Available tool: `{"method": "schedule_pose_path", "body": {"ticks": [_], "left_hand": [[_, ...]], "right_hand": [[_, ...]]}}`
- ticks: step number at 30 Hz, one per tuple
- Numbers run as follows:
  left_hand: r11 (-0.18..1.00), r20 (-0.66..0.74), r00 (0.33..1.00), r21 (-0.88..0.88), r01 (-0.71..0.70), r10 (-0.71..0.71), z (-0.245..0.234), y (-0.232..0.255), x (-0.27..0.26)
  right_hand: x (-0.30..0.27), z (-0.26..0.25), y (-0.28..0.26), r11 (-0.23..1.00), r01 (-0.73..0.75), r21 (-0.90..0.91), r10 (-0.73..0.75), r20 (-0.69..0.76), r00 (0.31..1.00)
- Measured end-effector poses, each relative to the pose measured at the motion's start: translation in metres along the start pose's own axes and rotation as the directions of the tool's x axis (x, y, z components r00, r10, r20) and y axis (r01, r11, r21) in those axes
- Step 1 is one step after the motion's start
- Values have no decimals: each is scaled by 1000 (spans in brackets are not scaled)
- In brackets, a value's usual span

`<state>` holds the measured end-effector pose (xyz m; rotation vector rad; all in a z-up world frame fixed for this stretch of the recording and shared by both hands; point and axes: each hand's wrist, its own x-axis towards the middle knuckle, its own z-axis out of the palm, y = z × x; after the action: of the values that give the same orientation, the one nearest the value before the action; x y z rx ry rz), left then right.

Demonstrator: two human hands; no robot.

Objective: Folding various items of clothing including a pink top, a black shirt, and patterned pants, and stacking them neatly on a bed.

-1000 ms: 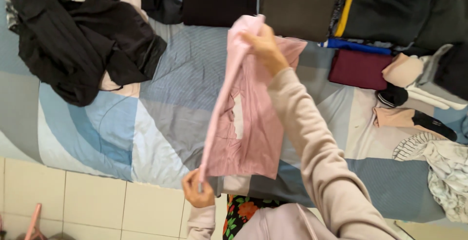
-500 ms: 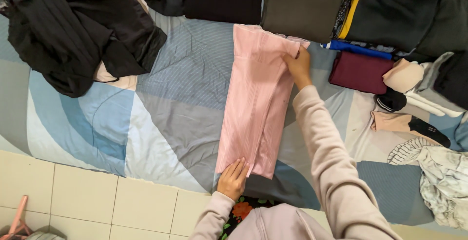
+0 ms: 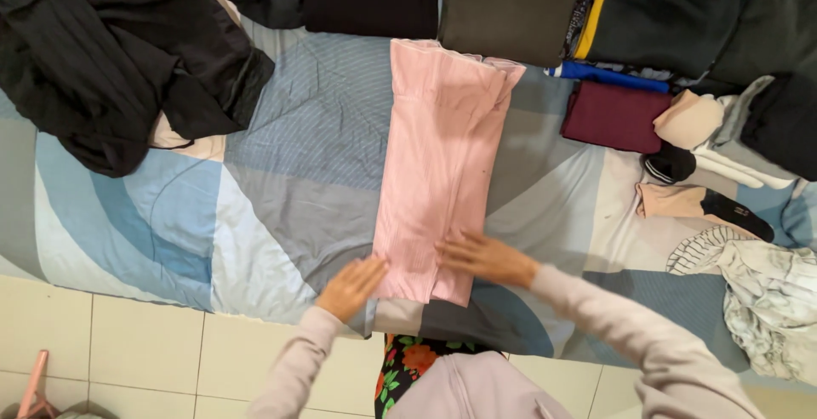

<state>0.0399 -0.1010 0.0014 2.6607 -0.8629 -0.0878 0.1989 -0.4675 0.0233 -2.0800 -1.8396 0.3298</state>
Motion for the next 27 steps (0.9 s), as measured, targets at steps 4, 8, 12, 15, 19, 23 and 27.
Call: {"method": "schedule_pose_path", "body": {"ticks": [4, 8, 12, 15, 19, 23, 27], "left_hand": [[994, 29, 999, 105, -24, 21, -29, -20, 56], [980, 113, 978, 71, -186, 177, -9, -28, 91], [984, 196, 965, -84, -160, 174, -16, -18, 98], [904, 281, 947, -426, -24, 158, -36, -7, 88], [611, 473, 874, -661, 436, -112, -5, -20, 89], [-8, 256, 797, -954, 301, -547, 106, -66, 104], [-141, 206, 671, -978, 151, -712, 126, -76, 138]], "right_hand": [[-16, 3, -27, 994, -104, 32, 102, 70, 992], [-8, 8, -22, 977, -208, 42, 209, -19, 978], [-14, 18, -30, 952, -272, 139, 285, -81, 955], [-29, 17, -41, 839, -323, 437, 379, -44, 924], [-79, 115, -13, 122, -343, 931, 644, 189, 741], [-50, 110, 19, -396, -125, 910, 858, 415, 303], [-1, 47, 29, -247, 55, 967, 944, 228, 239]]}}
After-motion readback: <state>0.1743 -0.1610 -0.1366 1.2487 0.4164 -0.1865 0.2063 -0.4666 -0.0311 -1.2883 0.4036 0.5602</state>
